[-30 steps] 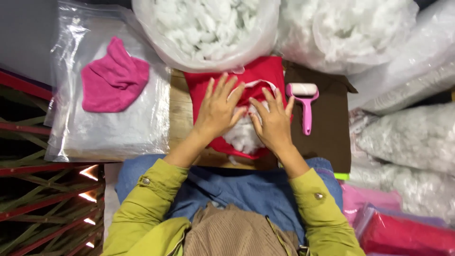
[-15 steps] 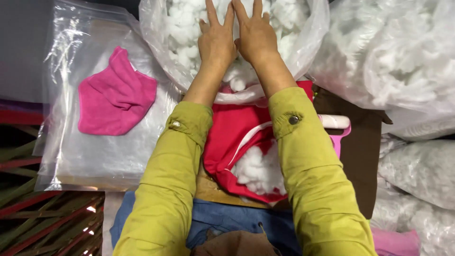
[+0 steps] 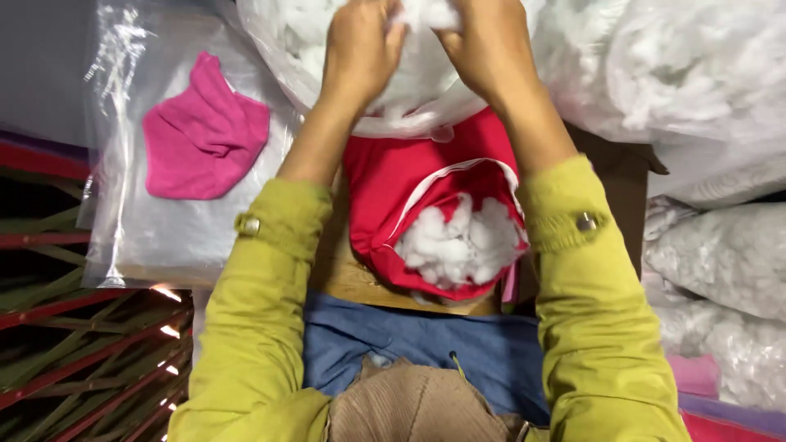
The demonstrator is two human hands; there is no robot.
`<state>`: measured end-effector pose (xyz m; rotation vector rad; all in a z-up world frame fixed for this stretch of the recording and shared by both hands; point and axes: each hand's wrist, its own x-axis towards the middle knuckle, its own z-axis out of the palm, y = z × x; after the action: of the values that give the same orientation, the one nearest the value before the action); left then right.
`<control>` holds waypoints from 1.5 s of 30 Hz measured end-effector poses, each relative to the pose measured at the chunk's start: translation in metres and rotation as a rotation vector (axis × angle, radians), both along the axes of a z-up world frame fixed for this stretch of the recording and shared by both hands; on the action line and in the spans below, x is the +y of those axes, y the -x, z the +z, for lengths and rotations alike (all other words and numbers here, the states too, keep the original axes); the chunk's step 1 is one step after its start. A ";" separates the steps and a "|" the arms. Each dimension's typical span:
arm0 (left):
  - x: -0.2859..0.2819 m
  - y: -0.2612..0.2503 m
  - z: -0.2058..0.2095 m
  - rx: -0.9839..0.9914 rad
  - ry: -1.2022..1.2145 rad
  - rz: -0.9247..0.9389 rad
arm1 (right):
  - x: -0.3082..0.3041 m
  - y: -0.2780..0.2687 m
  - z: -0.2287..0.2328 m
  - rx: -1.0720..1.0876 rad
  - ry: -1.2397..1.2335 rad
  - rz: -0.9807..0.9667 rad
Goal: Stuffing a red pillowcase with white fiberfill and smoothing it out to distribute the filling evenly.
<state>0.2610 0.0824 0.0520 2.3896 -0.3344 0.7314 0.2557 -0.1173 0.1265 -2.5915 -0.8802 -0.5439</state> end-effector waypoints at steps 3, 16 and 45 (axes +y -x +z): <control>-0.013 0.079 0.073 -0.050 0.174 -0.244 | -0.022 0.066 0.050 -0.022 -0.088 0.050; -0.079 0.274 -0.027 0.407 -0.122 -0.401 | -0.099 0.252 -0.052 0.457 0.024 -0.226; -0.086 0.261 -0.053 -0.109 -0.053 -0.364 | -0.106 0.257 -0.040 0.578 -0.755 -0.455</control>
<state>0.0002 -0.0033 -0.0011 2.2516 -0.8178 0.6878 -0.0013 -0.2232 0.0867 -2.0289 0.1137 -0.1514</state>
